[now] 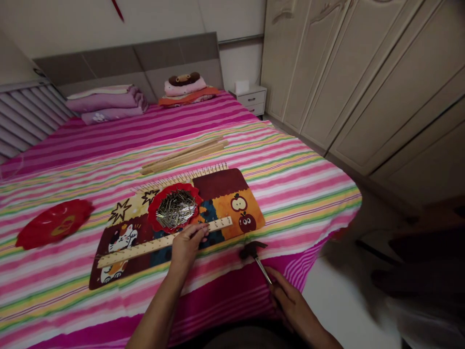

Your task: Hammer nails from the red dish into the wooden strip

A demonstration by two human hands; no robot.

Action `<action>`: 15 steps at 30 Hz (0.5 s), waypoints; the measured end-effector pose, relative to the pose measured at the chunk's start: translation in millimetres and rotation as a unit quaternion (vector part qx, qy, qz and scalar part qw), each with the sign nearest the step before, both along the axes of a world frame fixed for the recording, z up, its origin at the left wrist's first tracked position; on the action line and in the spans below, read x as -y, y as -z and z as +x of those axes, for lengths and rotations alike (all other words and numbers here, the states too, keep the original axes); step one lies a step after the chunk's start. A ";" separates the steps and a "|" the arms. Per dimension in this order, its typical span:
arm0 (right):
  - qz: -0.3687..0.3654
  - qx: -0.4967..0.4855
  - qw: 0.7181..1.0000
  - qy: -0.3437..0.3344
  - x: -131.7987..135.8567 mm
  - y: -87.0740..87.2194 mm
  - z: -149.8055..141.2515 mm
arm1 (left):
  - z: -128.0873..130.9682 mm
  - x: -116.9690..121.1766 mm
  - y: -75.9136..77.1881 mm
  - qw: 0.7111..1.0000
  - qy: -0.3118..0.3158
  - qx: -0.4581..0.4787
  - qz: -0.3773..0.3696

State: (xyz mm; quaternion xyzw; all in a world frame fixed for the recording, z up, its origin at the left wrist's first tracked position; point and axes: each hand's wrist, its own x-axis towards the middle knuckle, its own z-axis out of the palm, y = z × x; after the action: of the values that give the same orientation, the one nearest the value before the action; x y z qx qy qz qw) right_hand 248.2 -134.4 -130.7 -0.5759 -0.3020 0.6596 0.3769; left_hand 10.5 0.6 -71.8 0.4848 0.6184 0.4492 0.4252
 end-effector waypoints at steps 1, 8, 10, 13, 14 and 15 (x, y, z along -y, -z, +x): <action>0.000 -0.001 1.000 0.000 -0.3 -0.8 0.0 | 0.6 0.1 1.2 1.000 -0.002 -0.008 0.003; 0.003 -0.008 1.000 0.006 -0.4 -4.0 0.1 | 5.7 2.1 9.1 0.999 -0.012 -0.038 0.019; 0.002 0.002 1.000 0.007 0.2 -2.7 -0.4 | 8.5 2.7 10.4 0.999 -0.023 -0.038 0.017; -0.001 0.007 1.000 0.015 0.9 0.0 -2.0 | 13.9 3.7 13.0 0.998 -0.058 -0.021 -0.004; -0.002 0.005 1.000 0.018 1.0 0.8 -2.5 | 15.6 4.0 14.4 0.998 -0.068 -0.012 -0.011; 0.000 0.005 1.000 0.021 1.1 1.3 -2.8 | 17.2 4.3 16.1 0.997 -0.076 -0.005 -0.016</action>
State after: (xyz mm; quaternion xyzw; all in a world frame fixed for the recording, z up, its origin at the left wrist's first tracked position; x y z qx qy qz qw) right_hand 245.4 -135.5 -132.0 -0.5851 -0.2917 0.6491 0.3890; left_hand 27.7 -3.7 -87.9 0.4316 0.6627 0.4682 0.3942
